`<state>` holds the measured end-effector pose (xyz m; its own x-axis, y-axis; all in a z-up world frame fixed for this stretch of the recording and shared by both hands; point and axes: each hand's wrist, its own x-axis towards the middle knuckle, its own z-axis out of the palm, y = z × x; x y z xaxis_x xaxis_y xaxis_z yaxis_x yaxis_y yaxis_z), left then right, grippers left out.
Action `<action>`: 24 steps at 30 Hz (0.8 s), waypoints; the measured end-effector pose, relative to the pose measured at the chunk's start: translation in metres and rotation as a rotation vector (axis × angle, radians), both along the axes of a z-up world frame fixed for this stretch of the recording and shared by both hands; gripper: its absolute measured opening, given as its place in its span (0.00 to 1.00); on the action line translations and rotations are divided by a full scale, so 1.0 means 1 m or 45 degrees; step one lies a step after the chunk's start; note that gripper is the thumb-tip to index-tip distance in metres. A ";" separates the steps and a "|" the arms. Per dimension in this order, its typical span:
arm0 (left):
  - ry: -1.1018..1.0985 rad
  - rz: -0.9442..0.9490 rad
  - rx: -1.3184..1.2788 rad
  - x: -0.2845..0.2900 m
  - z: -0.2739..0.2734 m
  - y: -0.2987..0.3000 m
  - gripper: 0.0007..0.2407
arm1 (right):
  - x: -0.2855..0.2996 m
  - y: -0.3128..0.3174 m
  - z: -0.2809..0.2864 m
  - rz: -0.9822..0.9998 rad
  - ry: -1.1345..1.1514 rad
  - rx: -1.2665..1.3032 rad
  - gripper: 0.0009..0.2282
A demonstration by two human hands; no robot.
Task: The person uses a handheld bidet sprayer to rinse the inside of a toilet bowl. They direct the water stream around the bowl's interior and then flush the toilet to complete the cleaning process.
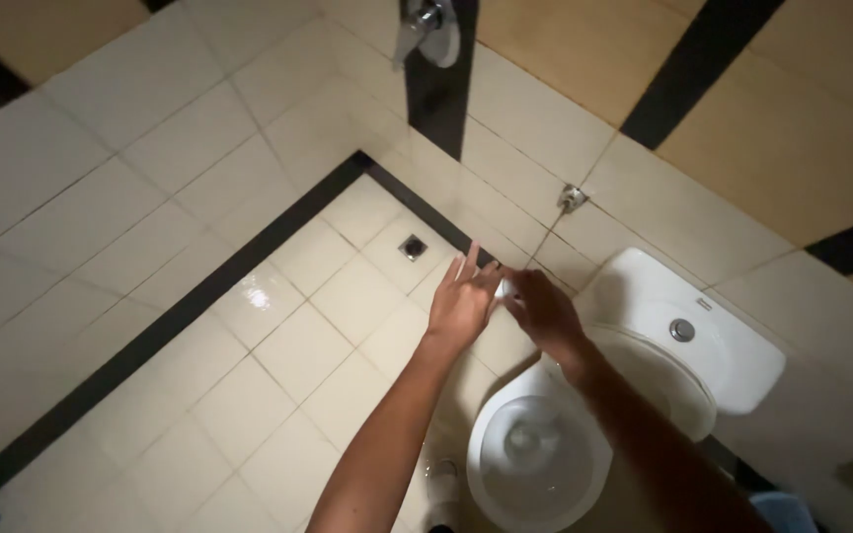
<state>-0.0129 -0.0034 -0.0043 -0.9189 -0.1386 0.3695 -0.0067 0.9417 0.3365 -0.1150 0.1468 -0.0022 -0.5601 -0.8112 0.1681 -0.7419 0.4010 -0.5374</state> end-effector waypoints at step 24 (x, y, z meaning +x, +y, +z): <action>0.154 -0.069 0.222 -0.142 -0.009 0.016 0.18 | -0.138 0.026 -0.032 -0.054 0.207 -0.324 0.21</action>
